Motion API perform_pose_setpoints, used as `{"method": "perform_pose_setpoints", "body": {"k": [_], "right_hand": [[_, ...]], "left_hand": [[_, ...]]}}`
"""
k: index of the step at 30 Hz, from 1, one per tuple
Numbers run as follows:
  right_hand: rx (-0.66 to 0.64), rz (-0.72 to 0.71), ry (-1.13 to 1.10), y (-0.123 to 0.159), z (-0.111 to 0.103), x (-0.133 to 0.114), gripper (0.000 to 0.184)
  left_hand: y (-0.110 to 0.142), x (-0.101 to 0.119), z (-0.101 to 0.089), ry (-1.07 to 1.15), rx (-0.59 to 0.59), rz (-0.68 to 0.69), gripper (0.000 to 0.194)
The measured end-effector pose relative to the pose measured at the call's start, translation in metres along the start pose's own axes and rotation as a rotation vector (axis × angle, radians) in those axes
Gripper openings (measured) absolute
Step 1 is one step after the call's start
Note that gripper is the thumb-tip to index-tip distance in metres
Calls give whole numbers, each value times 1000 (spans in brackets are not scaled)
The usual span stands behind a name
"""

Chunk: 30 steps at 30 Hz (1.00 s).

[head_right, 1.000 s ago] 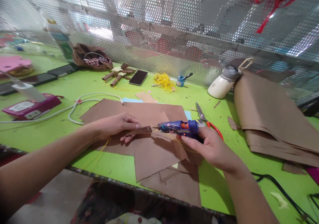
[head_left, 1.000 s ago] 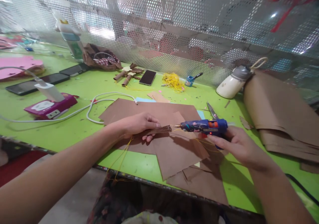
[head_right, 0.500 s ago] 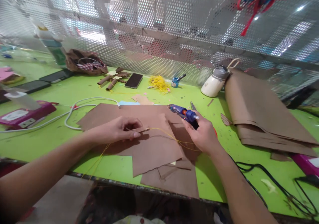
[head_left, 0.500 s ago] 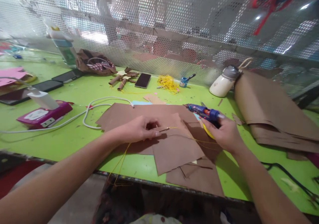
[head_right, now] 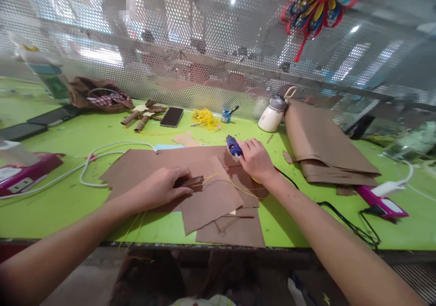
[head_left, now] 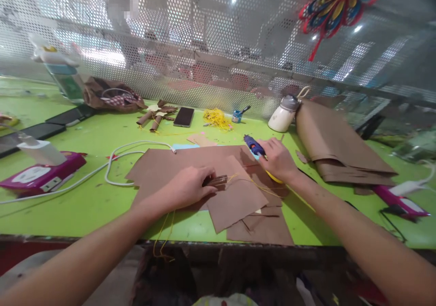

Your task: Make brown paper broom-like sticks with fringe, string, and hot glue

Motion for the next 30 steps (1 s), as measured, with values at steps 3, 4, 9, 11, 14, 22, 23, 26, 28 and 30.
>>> {"method": "perform_pose_setpoints", "body": {"k": [3,4,9,11,14,22,23,26,28,30], "right_hand": [[-73,24,72,-3,18,5,38],[-84,31,85,-3,24,7,39],[-111,32,101,-8,44,6,37],[-127,19,94,-11,49,4,37],[-148,2,71,-16,53,1,36],[-210,-81,-61,-17,51,-1,33],[-213,-80,-77,-15,49,0,35],[-207,-78,-136,-6,32,-3,35],[-161,-83,-237,4,10,-13,32],[-107,-111,-384,14,-19,-30,29]], "left_hand": [[1,2,0,-31,-26,3,18],[1,2,1,-35,-32,6,17],[-1,-2,5,-48,-17,10,17],[-1,-4,7,-45,-19,3,18],[-1,-6,7,-20,-24,-16,21],[1,-7,3,16,-15,-26,22],[1,-7,3,16,-14,-28,22],[-1,-6,3,24,-17,-33,24],[-2,-5,2,29,-17,-32,28],[-3,-4,0,32,-10,-26,32]]}}
Point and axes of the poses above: each hand's wrist, its own y-axis away from the middle knuckle, its own z-axis out of the palm, x = y × z, the point moved 5 cm from there along -y, towards the middle knuckle, and after that the axes turned 3 degrees about -x, right-handed, at the moved point
